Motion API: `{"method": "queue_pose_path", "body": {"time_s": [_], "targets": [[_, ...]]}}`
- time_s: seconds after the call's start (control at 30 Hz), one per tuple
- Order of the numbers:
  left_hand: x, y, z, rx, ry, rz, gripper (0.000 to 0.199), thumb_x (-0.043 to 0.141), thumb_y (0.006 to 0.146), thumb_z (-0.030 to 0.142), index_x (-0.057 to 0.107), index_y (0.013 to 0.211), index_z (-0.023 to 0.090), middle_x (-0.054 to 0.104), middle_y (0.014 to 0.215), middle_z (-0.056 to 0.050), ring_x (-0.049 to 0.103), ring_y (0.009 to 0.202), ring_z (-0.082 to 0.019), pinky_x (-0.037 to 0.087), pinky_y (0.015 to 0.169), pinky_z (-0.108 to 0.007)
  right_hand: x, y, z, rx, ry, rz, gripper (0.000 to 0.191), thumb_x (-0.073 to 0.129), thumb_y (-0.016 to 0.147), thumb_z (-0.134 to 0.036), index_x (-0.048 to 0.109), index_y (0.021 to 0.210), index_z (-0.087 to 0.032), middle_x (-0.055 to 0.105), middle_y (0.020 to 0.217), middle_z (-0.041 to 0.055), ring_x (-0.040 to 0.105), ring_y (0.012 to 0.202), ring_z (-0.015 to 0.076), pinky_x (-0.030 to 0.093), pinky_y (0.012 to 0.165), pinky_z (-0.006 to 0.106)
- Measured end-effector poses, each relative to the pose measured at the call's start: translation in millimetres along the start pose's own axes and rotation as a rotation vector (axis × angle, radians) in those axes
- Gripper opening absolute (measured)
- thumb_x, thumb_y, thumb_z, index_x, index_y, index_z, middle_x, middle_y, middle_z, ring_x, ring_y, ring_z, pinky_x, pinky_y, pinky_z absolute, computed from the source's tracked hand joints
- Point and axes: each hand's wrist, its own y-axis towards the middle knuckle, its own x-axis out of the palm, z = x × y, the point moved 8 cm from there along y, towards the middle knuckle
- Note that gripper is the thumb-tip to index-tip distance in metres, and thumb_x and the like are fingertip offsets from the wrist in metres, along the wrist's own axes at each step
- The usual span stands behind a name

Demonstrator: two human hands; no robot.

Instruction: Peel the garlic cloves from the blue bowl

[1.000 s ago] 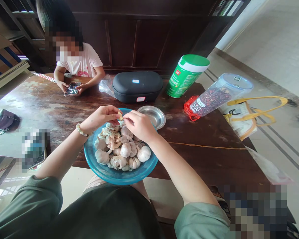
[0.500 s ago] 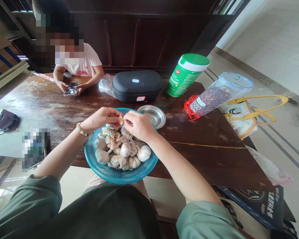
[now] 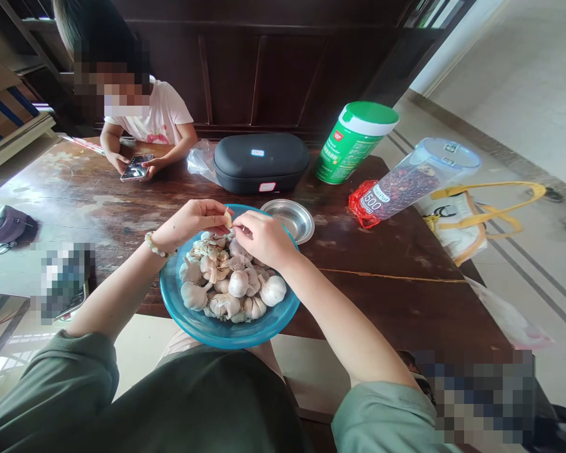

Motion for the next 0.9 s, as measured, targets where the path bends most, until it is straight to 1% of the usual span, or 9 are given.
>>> {"method": "queue_pose_path", "body": {"time_s": [0.2, 0.4, 0.6, 0.73, 0.83, 0.9], "targets": [[-1.8, -1.3, 0.5, 0.000, 0.009, 0.028, 0.035, 0.080, 0.074, 0.033, 0.066, 0.095, 0.009, 0.072, 0.085, -0.005, 0.069, 0.077, -0.013, 0.055, 0.077, -0.027, -0.6, 0.0, 0.9, 0.003, 0.019, 0.019, 0.014, 0.055, 0.089, -0.013, 0.063, 0.080, -0.020, 0.065, 0.077, 0.0015, 0.058, 0.068, 0.0144, 0.045, 0.063, 0.027], [0.3, -1.8, 3.1, 0.015, 0.011, 0.019, 0.035, 0.079, 0.074, 0.034, 0.066, 0.095, 0.008, 0.072, 0.084, -0.005, 0.068, 0.076, -0.012, 0.055, 0.076, -0.027, -1.7, -0.9, 2.6, 0.004, 0.039, 0.039, 0.010, 0.058, 0.087, -0.013, 0.064, 0.082, -0.020, 0.065, 0.077, 0.0009, 0.060, 0.068, 0.0141, 0.047, 0.064, 0.027], [1.0, -0.3, 3.6, 0.031, 0.021, 0.022, 0.035, 0.079, 0.074, 0.034, 0.065, 0.093, 0.009, 0.072, 0.083, -0.006, 0.068, 0.076, -0.013, 0.054, 0.074, -0.027, -3.7, 0.3, 0.1, 0.004, 0.027, 0.050, 0.012, 0.056, 0.087, -0.014, 0.062, 0.078, -0.020, 0.064, 0.073, 0.0006, 0.058, 0.065, 0.0142, 0.045, 0.062, 0.027], [1.9, -0.8, 4.6, 0.027, 0.017, 0.036, 0.033, 0.080, 0.073, 0.031, 0.065, 0.092, 0.008, 0.072, 0.082, -0.006, 0.068, 0.075, -0.013, 0.055, 0.075, -0.027, -2.7, 0.7, -0.8, 0.009, 0.003, 0.023, 0.016, 0.054, 0.087, -0.013, 0.060, 0.074, -0.020, 0.062, 0.071, 0.0005, 0.055, 0.065, 0.0142, 0.042, 0.063, 0.028], [5.8, -2.1, 6.8, 0.020, 0.035, 0.018, 0.032, 0.079, 0.073, 0.031, 0.068, 0.091, 0.008, 0.072, 0.081, -0.006, 0.067, 0.076, -0.013, 0.055, 0.076, -0.027, -1.0, 0.4, -1.2, -0.002, -0.038, -0.004, 0.017, 0.053, 0.086, -0.013, 0.058, 0.071, -0.020, 0.059, 0.070, 0.0003, 0.053, 0.064, 0.0141, 0.040, 0.061, 0.028], [7.9, -2.6, 8.4, 0.022, 0.061, 0.005, 0.031, 0.079, 0.074, 0.033, 0.070, 0.089, 0.007, 0.072, 0.083, -0.007, 0.066, 0.077, -0.013, 0.055, 0.078, -0.027, -0.8, 0.2, -1.7, -0.014, -0.070, -0.004, 0.017, 0.053, 0.085, -0.013, 0.058, 0.071, -0.021, 0.058, 0.069, 0.0003, 0.052, 0.064, 0.0141, 0.040, 0.061, 0.027]]}}
